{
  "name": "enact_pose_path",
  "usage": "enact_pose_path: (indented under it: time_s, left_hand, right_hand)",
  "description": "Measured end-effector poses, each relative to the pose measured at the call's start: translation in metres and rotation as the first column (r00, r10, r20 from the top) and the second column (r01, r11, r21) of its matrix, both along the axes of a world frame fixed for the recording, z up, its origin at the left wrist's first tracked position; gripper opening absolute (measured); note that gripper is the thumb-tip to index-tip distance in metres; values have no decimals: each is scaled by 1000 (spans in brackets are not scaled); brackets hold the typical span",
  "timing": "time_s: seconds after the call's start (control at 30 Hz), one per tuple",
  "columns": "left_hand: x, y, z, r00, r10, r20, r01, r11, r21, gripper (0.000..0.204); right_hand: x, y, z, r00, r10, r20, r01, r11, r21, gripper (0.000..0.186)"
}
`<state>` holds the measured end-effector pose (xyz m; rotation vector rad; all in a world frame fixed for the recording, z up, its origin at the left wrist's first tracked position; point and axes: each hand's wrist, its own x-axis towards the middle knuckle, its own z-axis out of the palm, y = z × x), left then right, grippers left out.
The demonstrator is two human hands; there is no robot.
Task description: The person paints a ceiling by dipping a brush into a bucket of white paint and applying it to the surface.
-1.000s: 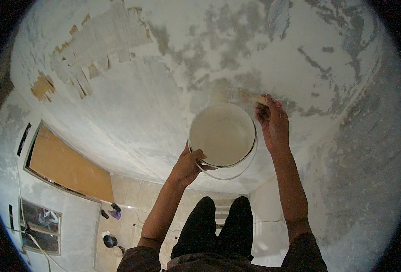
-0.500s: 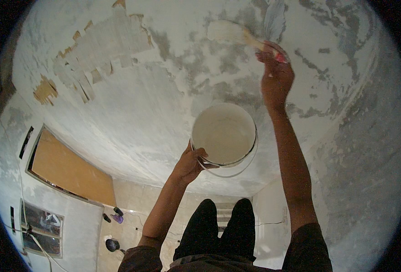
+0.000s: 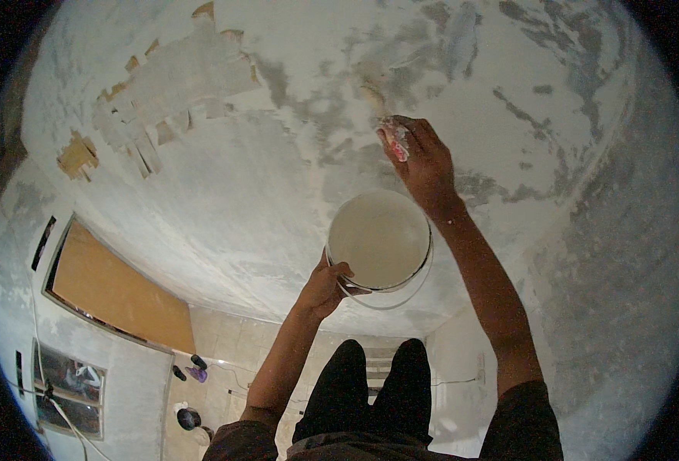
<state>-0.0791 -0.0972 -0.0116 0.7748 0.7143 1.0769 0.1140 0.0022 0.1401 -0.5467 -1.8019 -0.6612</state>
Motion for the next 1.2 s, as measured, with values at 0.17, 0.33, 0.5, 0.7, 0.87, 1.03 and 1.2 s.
enact_pose_path:
  time_s: [0.17, 0.33, 0.5, 0.7, 0.87, 1.03, 1.2]
  left_hand:
    - [4, 0, -5, 1000, 2, 19, -2, 1000, -3, 76]
    - [-1, -8, 1, 1000, 27, 16, -26, 999, -18, 76]
    - [-2, -10, 6, 998, 67, -6, -67, 997, -30, 71]
    - [-5, -1, -12, 997, 71, 5, -71, 997, -8, 65]
    - [-1, -3, -15, 998, 42, 54, -42, 999, -3, 63]
    - [-2, -5, -15, 999, 33, 44, -33, 999, 1, 63]
    - [-7, -4, -16, 999, 38, 33, -38, 999, -5, 66]
  right_hand:
    - [-4, -2, 19, 908, 78, -411, -185, 955, -230, 19]
    - [43, 1, 40, 844, 135, -518, -155, 988, 5, 18]
    - [60, -9, 40, 941, -150, -304, 175, 983, 57, 23]
    - [30, -8, -6, 996, 6, 92, -1, 998, -58, 25]
    - [29, -10, 5, 978, 33, -205, -97, 945, -313, 23]
    - [52, -19, 60, 914, -36, -403, -125, 922, -367, 19]
    - [55, -20, 58, 966, -135, -222, 141, 990, 11, 21]
